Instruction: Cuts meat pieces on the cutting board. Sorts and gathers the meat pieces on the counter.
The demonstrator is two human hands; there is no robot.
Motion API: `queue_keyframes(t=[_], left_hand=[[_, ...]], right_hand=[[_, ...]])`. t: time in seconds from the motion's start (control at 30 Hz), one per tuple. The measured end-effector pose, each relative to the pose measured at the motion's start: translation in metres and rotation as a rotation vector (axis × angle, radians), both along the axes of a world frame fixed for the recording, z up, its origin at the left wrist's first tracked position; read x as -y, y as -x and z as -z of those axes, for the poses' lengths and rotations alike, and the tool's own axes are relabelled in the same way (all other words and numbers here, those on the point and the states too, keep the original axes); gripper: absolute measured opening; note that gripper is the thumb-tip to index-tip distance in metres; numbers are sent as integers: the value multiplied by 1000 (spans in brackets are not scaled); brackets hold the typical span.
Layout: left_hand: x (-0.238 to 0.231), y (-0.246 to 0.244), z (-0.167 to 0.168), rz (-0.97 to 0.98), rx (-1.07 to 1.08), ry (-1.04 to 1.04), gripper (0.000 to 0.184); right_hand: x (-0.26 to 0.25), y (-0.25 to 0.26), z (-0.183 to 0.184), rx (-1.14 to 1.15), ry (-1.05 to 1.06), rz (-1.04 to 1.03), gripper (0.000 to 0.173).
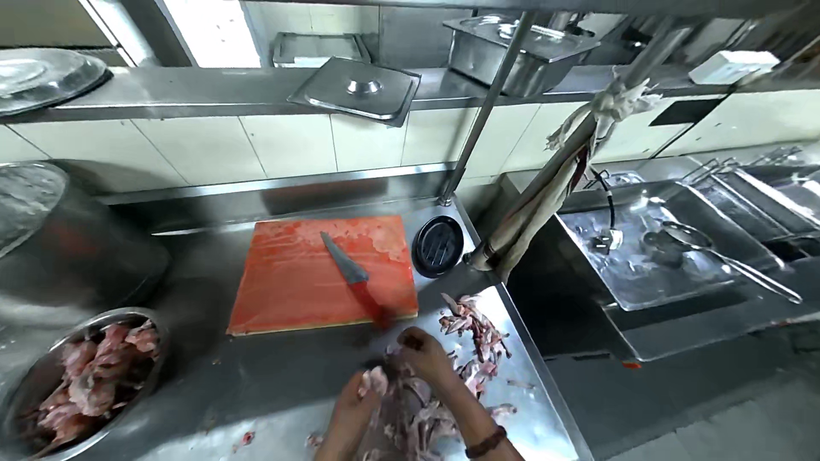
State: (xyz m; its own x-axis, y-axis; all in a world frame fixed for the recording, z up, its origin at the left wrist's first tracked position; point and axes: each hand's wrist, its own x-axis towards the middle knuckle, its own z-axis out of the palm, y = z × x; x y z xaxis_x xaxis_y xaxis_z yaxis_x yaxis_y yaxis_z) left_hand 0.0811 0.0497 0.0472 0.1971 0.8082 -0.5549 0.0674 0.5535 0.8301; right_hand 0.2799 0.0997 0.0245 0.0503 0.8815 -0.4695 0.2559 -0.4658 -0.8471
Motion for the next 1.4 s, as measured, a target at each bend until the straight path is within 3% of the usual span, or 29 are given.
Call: queue_keyframes(t=[0.1,0.2,0.4,0.5,0.57,0.63,0.7,0.77,0.83,0.97,1.13,1.23,1.3,1.4], left_hand=[[-84,-88,-16,150,56,-3,43],[-169,-163,-20,124,133,-34,27],[-250,-226,-5,64,141,5,33],[-247,-226,-6,39,16,22,52],[-226,-222,-5,121,-256,-186,50],[-199,-218,5,353,-576,-437,38],[-178,-219,24,713,-750,-528,36],[-159,-222,50,921,-825,-610,34],[-147,-224,62,949,-912,-672,32],[-131,-215,49,914,-1010,-530,34],[-111,-206,15,793,-1011,-414,43],[-97,-212,15,779,-954,-389,36],[-90,-220,29,786,-956,-390,38],[-82,-235,50,786,-1012,-396,45]], right_hand=[[-47,-65,-25,-117,-40,191,45],[-110,-117,-29,31,-134,211,55],[-172,-162,-25,87,-208,74,49],[-177,-172,-29,208,-205,-1,48],[-148,-184,-40,329,-268,-136,39],[-127,-201,-24,464,-347,-264,27],[-112,-210,-2,589,-208,-402,28],[-98,-210,21,676,-56,-552,31],[-85,-208,29,721,8,-617,32],[-69,-210,28,717,68,-673,41],[-42,-248,16,385,-48,-288,35],[-19,-259,26,188,-32,-157,31],[-12,-253,24,247,50,-222,29],[-14,-225,17,547,168,-340,37]])
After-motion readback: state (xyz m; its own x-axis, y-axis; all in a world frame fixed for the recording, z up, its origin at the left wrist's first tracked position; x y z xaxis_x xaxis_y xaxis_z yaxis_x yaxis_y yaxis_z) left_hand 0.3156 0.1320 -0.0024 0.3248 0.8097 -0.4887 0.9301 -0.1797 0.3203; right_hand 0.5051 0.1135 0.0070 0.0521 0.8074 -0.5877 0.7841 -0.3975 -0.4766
